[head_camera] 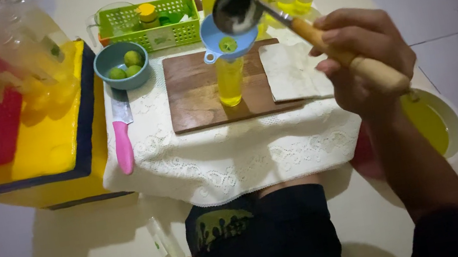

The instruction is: Filling a plastic bottle with juice using a ladle and funnel, then capping the bottle and cleaning the workspace.

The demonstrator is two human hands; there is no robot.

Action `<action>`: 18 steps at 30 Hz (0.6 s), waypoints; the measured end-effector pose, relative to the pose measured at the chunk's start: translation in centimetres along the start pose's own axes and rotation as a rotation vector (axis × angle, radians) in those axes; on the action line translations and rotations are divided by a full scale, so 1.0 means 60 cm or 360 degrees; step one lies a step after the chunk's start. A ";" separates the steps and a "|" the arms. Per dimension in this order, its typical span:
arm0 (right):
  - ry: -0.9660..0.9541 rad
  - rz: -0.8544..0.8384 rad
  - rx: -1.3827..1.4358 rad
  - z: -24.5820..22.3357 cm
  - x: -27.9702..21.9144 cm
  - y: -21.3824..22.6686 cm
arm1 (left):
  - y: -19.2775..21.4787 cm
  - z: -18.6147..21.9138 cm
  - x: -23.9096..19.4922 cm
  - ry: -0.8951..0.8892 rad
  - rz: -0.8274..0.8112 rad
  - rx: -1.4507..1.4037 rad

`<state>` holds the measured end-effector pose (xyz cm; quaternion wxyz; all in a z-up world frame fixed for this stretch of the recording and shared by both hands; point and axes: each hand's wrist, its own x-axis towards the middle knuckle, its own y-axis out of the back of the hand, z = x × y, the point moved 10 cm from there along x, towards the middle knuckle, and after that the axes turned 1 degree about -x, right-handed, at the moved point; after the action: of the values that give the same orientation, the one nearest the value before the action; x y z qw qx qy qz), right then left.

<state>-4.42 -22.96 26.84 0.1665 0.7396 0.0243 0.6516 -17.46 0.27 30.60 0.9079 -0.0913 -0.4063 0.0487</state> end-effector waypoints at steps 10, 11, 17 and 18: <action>-0.0034 0.0142 0.0032 0.034 -0.033 0.076 | -0.032 0.056 0.026 0.0020 0.0072 0.0124; -0.0042 0.0139 0.0026 0.040 -0.054 0.102 | -0.031 0.052 0.028 0.0030 0.0076 0.0134; -0.0964 0.0384 -0.0265 0.201 -0.270 0.361 | -0.015 0.014 0.037 0.0075 0.0087 0.0183; -0.1032 0.0324 -0.0357 0.197 -0.285 0.381 | -0.010 -0.002 0.031 0.0087 0.0082 0.0182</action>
<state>0.37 -51.37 15.69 0.1798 0.8837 -0.1754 0.3949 -16.14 -0.04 32.01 0.9207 -0.0510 -0.3756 0.0927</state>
